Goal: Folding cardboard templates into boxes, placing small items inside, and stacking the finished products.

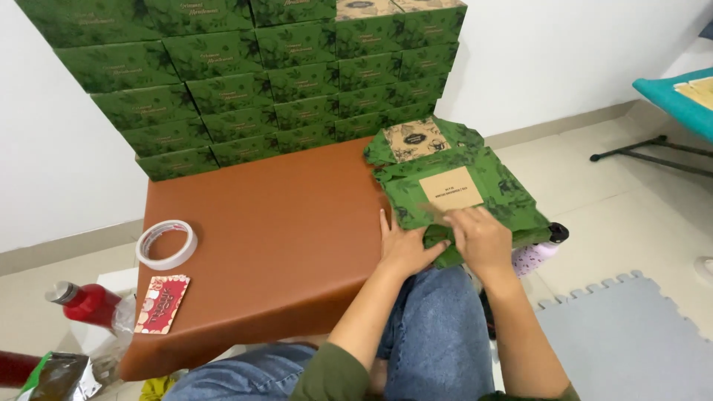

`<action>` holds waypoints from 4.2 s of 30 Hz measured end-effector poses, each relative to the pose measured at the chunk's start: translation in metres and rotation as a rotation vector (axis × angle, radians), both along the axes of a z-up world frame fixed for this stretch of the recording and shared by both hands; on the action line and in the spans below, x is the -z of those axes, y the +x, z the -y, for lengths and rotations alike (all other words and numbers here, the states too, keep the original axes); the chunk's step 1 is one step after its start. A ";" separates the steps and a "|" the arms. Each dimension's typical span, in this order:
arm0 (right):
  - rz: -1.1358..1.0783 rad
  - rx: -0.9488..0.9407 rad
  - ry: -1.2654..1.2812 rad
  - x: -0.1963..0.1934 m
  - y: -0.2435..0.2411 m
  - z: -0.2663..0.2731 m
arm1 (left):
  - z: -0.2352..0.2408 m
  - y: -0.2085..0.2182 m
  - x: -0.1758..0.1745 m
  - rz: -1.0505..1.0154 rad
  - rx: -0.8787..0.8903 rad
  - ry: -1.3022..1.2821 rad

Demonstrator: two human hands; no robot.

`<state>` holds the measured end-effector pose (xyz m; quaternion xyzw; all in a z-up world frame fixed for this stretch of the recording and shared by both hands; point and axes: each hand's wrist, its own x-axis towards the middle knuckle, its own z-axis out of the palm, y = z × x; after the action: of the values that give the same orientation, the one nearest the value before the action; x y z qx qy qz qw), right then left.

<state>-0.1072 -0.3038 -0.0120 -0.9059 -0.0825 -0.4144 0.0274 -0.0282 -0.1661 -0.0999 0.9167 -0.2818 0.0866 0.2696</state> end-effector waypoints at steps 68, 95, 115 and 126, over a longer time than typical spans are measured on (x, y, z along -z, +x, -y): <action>-0.469 -0.606 1.691 0.060 -0.027 -0.102 | -0.248 -0.129 -0.094 0.083 -0.465 -0.240; -0.477 -0.197 0.253 0.025 0.019 -0.167 | -0.274 -0.075 -0.048 0.121 -0.667 -0.086; -0.530 -0.296 0.053 0.074 0.006 -0.167 | -0.275 -0.075 -0.050 0.049 -0.655 -0.091; -0.634 -0.458 0.054 0.056 0.012 -0.244 | -0.277 -0.071 -0.045 0.056 -0.637 -0.123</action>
<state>-0.0952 -0.0600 -0.0680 -0.9461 -0.2590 -0.0989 0.1672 -0.0995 0.1113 -0.0550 0.9381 0.0175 0.2088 0.2759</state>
